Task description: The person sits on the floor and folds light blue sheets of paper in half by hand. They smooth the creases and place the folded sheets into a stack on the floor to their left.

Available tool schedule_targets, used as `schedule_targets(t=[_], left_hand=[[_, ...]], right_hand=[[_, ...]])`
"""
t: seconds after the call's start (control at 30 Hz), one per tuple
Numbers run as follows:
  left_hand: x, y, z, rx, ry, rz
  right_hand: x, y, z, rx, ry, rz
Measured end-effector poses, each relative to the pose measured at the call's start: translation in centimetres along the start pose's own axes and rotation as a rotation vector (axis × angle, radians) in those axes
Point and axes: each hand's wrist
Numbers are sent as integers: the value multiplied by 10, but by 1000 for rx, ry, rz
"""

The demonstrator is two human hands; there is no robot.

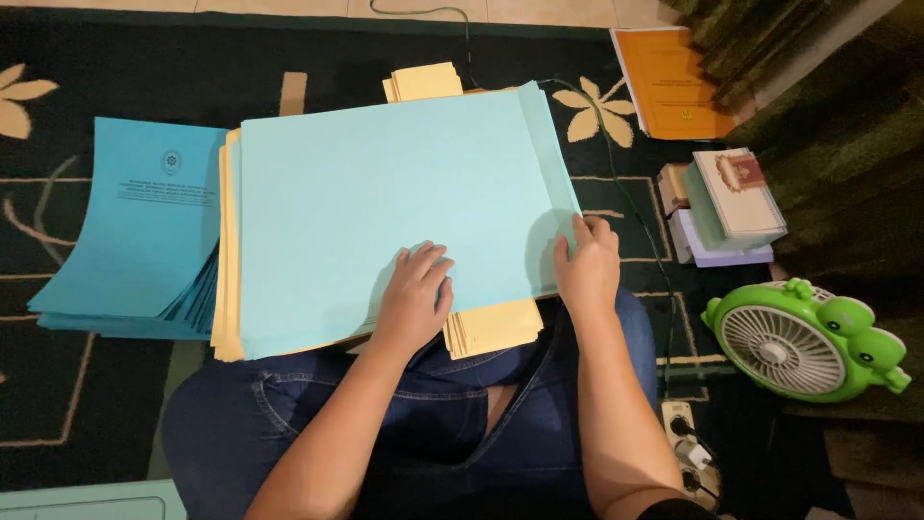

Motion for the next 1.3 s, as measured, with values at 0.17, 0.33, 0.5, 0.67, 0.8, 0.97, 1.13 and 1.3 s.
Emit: schedule_targets(t=[0.17,0.33,0.5,0.67,0.8,0.97,1.13,1.3], left_hand=[[12,5,6,-70,8,-56],[53,-45,15,-346,-124,-114],[116,-101,66,-428,-473,-284],[136,-116,101,-243,-810,-252],[125,-124,83,-199,-865,-191],[125,-120,82,-161,-879,-199],[99,-129,65,-126,-847,-129],[73,-120,48,-190,-643,-83]], right_hand=[[2,-4,1,-6,-12,-9],[-14,15,-6,-62,-59,-20],[-21,24,-8,-67,-14,19],[-12,33,-28,-6,2,72],[4,29,-49,105,73,-32],[5,34,-73,146,96,-24],[15,31,-71,156,101,5],[32,15,-59,157,116,-36]])
Point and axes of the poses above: each hand's wrist, its own z-axis away from the middle knuckle, its own y-axis out of the palm, x = y × z, and after that the axes turned 12 degrees about y, right-handed
